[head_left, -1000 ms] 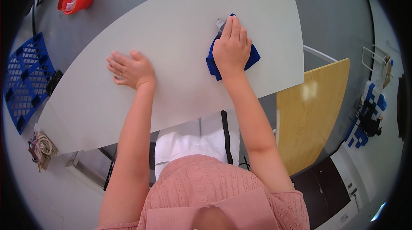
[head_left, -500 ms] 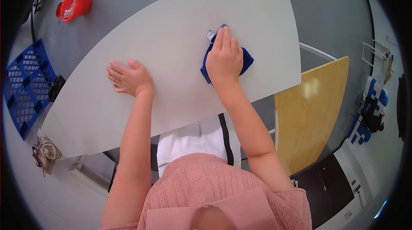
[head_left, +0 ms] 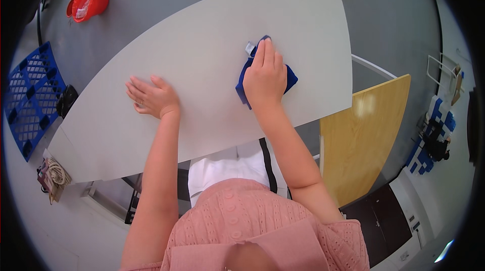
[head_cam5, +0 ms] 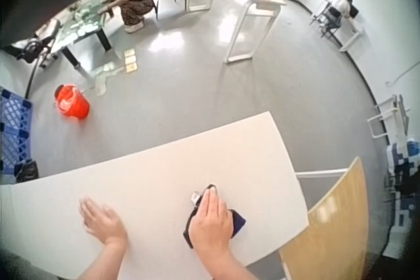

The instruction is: Wiping a white table surface with a blue cloth.

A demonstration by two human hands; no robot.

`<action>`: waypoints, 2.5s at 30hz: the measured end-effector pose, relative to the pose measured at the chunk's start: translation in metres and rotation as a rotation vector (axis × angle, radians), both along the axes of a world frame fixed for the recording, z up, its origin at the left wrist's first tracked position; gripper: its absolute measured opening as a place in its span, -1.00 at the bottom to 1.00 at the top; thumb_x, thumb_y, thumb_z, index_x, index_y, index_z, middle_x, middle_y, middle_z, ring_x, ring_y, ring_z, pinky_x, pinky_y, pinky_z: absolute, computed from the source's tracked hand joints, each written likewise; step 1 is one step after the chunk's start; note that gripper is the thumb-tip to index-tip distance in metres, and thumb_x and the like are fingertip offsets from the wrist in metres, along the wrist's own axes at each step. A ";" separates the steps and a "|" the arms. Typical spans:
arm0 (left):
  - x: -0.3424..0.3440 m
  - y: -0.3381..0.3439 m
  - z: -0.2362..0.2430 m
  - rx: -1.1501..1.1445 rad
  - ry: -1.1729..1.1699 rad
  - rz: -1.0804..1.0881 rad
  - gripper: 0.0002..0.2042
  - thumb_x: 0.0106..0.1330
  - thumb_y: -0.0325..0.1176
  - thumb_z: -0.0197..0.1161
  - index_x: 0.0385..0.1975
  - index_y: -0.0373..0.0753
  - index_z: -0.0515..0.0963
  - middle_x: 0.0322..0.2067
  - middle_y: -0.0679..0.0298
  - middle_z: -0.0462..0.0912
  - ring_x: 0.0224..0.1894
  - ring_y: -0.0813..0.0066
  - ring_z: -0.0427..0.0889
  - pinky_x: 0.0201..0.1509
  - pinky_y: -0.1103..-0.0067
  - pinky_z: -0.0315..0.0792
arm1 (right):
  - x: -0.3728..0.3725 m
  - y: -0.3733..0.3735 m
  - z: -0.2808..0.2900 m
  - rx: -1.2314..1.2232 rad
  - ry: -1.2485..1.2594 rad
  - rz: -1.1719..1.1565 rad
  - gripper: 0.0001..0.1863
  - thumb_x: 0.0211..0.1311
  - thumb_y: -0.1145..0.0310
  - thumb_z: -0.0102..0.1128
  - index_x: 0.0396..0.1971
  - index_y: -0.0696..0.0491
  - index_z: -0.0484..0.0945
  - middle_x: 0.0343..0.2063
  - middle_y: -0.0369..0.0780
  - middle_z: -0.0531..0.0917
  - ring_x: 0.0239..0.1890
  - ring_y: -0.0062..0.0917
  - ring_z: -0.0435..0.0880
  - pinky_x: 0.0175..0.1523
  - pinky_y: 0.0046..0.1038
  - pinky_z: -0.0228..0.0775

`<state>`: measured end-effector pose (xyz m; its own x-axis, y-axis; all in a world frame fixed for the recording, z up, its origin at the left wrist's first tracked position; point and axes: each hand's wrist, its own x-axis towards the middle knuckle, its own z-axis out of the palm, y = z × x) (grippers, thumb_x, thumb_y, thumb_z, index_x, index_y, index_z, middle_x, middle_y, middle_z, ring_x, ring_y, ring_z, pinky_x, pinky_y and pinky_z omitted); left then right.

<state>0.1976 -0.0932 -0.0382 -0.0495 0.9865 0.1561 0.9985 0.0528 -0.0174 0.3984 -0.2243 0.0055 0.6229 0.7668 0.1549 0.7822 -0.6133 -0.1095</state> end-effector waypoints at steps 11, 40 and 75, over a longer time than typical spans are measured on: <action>-0.002 0.001 -0.001 -0.003 -0.001 -0.001 -0.40 0.38 0.00 -0.14 0.35 -0.19 0.18 0.40 0.14 0.12 0.45 0.25 0.05 0.36 0.13 -0.04 | 0.004 -0.002 0.001 0.047 0.001 0.041 -0.60 0.12 0.53 0.06 -0.01 0.32 0.50 0.04 -0.09 0.57 -0.30 -0.43 0.52 -0.33 -0.45 0.35; 0.000 0.001 0.004 -0.030 -0.032 0.005 -0.39 0.37 -0.01 -0.11 0.36 -0.20 0.15 0.41 0.09 0.10 0.45 0.17 0.04 0.37 0.11 -0.06 | 0.006 -0.011 0.002 0.030 0.018 0.070 -0.59 0.08 0.52 0.08 -0.02 0.32 0.52 0.04 -0.08 0.59 -0.28 -0.45 0.52 -0.31 -0.46 0.36; 0.001 0.001 -0.001 0.012 -0.007 -0.005 -0.40 0.38 0.00 -0.14 0.35 -0.18 0.16 0.40 0.12 0.12 0.46 0.24 0.04 0.36 0.12 -0.05 | 0.018 0.006 0.006 0.015 -0.027 0.046 -0.56 0.00 0.54 0.09 -0.03 0.28 0.53 0.04 -0.09 0.59 -0.29 -0.40 0.54 -0.29 -0.44 0.40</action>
